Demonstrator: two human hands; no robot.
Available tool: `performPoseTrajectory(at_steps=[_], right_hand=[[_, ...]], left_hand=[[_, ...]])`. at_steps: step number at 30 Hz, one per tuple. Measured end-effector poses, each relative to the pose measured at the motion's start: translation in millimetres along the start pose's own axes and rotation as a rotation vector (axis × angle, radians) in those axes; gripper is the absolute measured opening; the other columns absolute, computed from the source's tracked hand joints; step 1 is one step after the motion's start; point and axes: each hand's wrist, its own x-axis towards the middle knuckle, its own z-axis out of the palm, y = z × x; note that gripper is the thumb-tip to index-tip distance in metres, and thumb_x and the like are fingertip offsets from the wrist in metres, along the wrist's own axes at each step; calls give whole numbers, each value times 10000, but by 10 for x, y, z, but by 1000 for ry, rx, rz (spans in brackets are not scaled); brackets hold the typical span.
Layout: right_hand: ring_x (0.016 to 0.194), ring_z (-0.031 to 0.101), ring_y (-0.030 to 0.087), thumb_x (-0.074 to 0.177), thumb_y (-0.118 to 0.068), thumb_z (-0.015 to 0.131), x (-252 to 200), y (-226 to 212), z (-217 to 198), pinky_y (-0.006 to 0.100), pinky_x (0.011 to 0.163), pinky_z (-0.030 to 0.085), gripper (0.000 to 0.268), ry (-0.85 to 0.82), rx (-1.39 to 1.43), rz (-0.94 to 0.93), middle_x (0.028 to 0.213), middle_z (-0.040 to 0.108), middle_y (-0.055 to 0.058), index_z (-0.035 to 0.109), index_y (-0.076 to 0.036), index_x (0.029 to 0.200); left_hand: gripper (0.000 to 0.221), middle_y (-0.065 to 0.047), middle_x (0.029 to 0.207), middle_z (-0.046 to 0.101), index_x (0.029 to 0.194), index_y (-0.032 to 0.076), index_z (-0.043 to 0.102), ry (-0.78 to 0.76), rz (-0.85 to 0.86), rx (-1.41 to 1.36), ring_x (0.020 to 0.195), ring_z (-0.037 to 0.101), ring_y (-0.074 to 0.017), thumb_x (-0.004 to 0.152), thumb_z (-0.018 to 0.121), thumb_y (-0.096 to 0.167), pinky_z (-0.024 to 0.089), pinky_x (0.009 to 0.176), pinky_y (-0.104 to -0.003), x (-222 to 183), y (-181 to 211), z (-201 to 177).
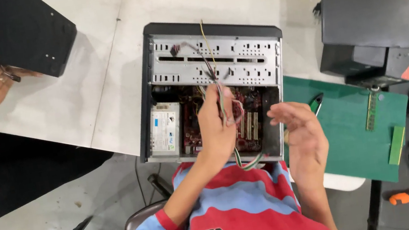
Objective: Inspecting internal connections and components within a desktop computer case using tools and hands.
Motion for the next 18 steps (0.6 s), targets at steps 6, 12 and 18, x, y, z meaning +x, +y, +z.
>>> performPoseTrajectory(at_steps=[6, 12, 18], right_hand=[[948, 699, 313, 912, -313, 673, -192, -166, 95, 372, 789, 572, 581, 3, 90, 101, 1061, 650, 244, 581, 145, 1257], [742, 737, 230, 882, 8, 728, -264, -220, 140, 277, 677, 589, 356, 65, 91, 128, 796, 717, 212, 622, 167, 1182], [717, 717, 211, 865, -61, 751, -279, -254, 180, 283, 682, 583, 438, 60, 145, 154, 771, 714, 213, 598, 146, 1219]], left_hand=[[266, -51, 700, 378, 922, 79, 455, 30, 133, 20, 601, 411, -143, 1121, 373, 235, 431, 543, -319, -10, 120, 170], [262, -88, 723, 401, 938, 66, 467, 48, 66, -51, 763, 425, -124, 1113, 411, 252, 439, 707, -378, -126, 163, 246], [232, -27, 792, 382, 993, 78, 458, 71, 29, -98, 810, 340, -89, 1127, 395, 257, 417, 803, -339, -207, 58, 227]])
